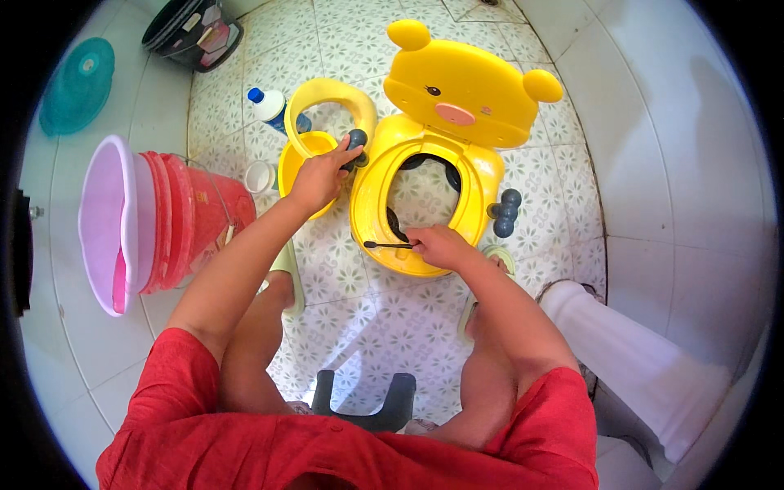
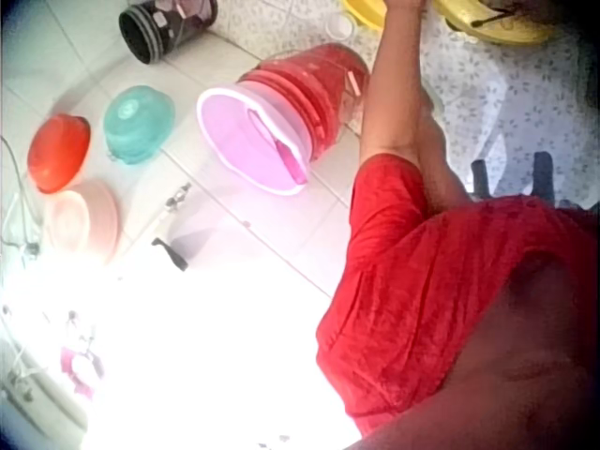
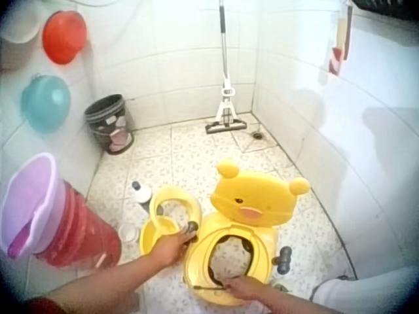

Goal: The person cleans a yellow child's potty in a bathroom, first rinsing it with water from a pink ladle, then scrubbing the interior with a black brush using cleaning powder.

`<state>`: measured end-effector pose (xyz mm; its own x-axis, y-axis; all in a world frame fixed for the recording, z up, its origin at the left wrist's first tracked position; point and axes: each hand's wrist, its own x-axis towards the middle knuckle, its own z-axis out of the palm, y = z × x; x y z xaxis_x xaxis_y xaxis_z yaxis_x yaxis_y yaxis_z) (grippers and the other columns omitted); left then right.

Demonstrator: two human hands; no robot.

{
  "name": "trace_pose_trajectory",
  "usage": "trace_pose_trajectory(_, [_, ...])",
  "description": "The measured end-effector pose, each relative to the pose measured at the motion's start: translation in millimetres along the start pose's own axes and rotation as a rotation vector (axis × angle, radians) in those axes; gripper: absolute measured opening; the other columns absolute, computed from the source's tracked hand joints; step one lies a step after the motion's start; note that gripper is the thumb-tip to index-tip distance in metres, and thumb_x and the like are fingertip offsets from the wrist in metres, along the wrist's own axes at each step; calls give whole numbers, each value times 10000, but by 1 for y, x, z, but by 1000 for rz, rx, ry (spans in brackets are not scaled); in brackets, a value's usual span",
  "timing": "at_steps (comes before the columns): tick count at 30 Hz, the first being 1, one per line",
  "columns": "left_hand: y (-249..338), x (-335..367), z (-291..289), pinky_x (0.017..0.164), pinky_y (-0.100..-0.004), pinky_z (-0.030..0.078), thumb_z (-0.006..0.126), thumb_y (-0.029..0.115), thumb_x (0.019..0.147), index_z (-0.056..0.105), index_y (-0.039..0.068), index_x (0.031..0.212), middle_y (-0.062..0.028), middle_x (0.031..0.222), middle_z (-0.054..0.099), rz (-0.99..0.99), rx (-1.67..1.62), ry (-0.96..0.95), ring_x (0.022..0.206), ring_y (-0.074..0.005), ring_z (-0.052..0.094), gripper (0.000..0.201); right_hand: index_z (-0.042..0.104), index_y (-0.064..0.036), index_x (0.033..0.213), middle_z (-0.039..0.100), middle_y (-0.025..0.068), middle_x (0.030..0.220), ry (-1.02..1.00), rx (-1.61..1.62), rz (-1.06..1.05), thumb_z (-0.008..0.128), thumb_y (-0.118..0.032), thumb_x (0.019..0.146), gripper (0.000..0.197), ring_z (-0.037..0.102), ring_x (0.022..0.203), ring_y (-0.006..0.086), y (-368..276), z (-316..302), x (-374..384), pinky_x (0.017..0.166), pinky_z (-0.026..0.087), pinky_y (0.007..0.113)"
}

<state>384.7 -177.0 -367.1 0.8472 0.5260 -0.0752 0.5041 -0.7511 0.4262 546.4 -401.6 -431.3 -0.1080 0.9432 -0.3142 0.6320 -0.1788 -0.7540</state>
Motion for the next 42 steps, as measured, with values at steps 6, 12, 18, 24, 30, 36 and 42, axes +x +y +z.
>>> trace_pose_trajectory(6, [2, -1, -1, 774, -407, 517, 552, 54, 763, 541, 168, 1254, -78, 1386, 431, 21, -3, 20, 855, -315, 639, 503, 544, -104, 909, 638, 144, 818, 151, -98, 107, 571, -137, 808, 109, 605, 805, 367, -21, -2, 20, 685, 452, 472])
trace_pose_trajectory(12, [24, -3, -5, 883, -378, 478, 573, 17, 775, 568, 139, 1221, -75, 1400, 420, -125, 54, -86, 1043, -327, 579, 463, 522, -112, 929, 636, 163, 811, 319, -137, 203, 551, -157, 823, 118, 605, 806, 376, -20, -23, 39, 680, 450, 486])
trace_pose_trajectory(18, [10, -18, 18, 1001, -366, 401, 554, 37, 791, 582, 69, 1173, -77, 1415, 397, 255, 424, 73, 1297, -325, 353, 384, 524, -126, 909, 632, 161, 795, 260, -206, 121, 540, -166, 828, 92, 602, 783, 374, -13, -14, 27, 660, 448, 487])
trace_pose_trajectory(24, [7, -20, 15, 1025, -376, 384, 554, 31, 779, 599, 77, 1148, -67, 1437, 365, 208, 303, -15, 1324, -316, 327, 375, 519, -117, 907, 626, 160, 775, 199, -152, 51, 520, -173, 840, 87, 605, 761, 365, -9, -6, 12, 655, 452, 483])
trace_pose_trajectory(30, [13, -20, 24, 1056, -391, 346, 549, 67, 777, 623, 45, 1030, -101, 1454, 334, 255, 357, 9, 1347, -340, 279, 265, 506, -111, 967, 639, 159, 813, 383, -296, 219, 507, -181, 860, 128, 617, 777, 368, -14, -23, 42, 667, 463, 488])
trace_pose_trajectory(36, [10, -31, 25, 1108, -455, 233, 574, 85, 764, 641, 45, 992, -179, 1475, 248, 288, 351, 104, 1370, -392, 190, 241, 575, -95, 881, 645, 164, 786, 155, -406, 134, 531, -228, 864, 141, 626, 771, 362, -31, -8, 15, 673, 476, 480])
trace_pose_trajectory(42, [15, -28, 15, 1109, -427, 240, 625, 67, 712, 653, 42, 960, -171, 1484, 235, 269, 359, -39, 1372, -377, 194, 251, 622, -86, 868, 646, 187, 785, 285, -397, 330, 498, -299, 898, 247, 630, 776, 371, -34, -26, 31, 691, 477, 502])
